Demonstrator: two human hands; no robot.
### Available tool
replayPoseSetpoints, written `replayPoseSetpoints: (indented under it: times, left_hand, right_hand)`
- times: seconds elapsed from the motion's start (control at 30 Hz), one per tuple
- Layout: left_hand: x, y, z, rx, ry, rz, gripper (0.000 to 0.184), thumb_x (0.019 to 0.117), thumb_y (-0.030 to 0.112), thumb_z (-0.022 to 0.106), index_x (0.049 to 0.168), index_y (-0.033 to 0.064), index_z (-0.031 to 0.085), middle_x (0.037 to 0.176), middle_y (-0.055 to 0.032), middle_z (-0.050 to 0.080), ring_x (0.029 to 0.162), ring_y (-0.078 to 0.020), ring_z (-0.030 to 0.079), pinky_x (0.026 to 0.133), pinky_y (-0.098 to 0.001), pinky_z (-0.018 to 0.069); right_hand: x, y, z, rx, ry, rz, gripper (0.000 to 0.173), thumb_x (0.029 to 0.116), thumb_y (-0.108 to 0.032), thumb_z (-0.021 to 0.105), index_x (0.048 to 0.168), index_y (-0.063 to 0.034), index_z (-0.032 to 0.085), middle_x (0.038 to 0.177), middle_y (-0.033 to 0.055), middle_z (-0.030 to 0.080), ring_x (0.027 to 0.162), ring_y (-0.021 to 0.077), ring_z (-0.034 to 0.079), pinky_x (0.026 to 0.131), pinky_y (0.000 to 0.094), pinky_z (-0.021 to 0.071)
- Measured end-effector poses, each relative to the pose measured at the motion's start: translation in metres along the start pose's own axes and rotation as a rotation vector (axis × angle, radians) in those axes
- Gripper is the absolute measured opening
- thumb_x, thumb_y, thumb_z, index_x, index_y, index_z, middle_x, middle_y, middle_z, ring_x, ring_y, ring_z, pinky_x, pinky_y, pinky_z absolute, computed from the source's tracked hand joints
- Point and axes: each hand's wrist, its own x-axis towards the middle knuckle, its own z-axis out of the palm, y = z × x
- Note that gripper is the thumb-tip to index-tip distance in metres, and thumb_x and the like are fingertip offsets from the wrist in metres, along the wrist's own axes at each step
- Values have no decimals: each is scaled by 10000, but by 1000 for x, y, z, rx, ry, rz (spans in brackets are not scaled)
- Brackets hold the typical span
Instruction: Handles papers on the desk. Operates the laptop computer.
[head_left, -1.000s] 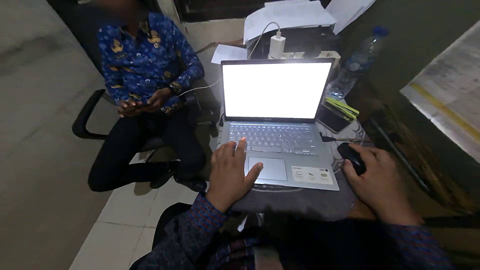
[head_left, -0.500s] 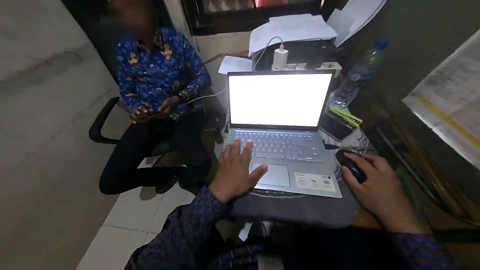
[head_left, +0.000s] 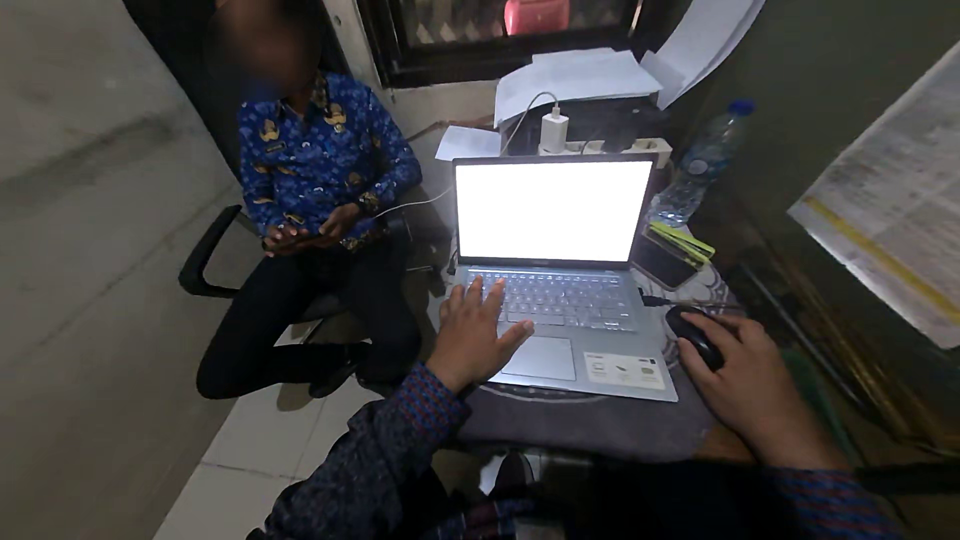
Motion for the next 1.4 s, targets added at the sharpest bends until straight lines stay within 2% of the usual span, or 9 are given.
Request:
replayPoseSetpoints:
  times: [0.13, 0.47, 0.67, 1.07, 1.27, 1.4]
  left_hand:
    - [-1, 1, 1, 3, 11, -7, 959, 850, 918, 249, 1593, 325, 374, 1628, -124, 376, 1492, -414, 315, 1142, -679, 297]
    - [-3, 0, 3, -9, 66, 6, 938, 881, 886, 249, 1589, 285, 387, 1611, -123, 406, 1468, -396, 367, 1138, -649, 330]
    - [-4, 0, 3, -23, 73, 3, 961, 881, 887, 255, 1587, 251, 398, 1608, -143, 409, 1473, -409, 362, 1146, -655, 325]
    - [-4, -2, 6, -7, 85, 4, 965, 879, 891, 234, 1592, 258, 385, 1607, -138, 409, 1481, -400, 352, 1148, -640, 330]
    - [-12, -1, 6, -12, 163, 24, 931, 896, 856, 318, 1565, 219, 437, 1472, -181, 531, 1403, -370, 464, 1132, -625, 373]
    - [-34, 5, 7, 14, 145, 37, 943, 887, 869, 311, 1590, 247, 394, 1468, -191, 529, 1406, -380, 459, 1149, -662, 337]
  right_hand:
    - [-1, 0, 0, 3, -3, -1, 511, 959, -508, 518, 1339, -205, 676, 1341, 218, 589, 1211, 407, 587, 973, 596, 506]
    - [1, -1, 0, 5, -7, -11, 505, 973, -508, 518, 1348, -206, 670, 1357, 213, 582, 1215, 400, 587, 982, 595, 501]
    - [1, -1, -1, 13, -19, -3, 528, 982, -536, 512, 1369, -209, 662, 1375, 218, 575, 1233, 401, 579, 997, 595, 498]
    - [2, 1, 0, 11, -8, -18, 527, 985, -542, 508, 1370, -217, 661, 1389, 197, 579, 1253, 397, 573, 1007, 597, 492]
    - [2, 1, 0, 10, -14, -10, 532, 983, -555, 502, 1368, -224, 662, 1378, 197, 579, 1252, 392, 571, 1009, 592, 492]
    - [2, 1, 0, 12, -9, -12, 529, 987, -553, 490, 1371, -231, 660, 1378, 199, 579, 1244, 393, 575, 1001, 600, 493]
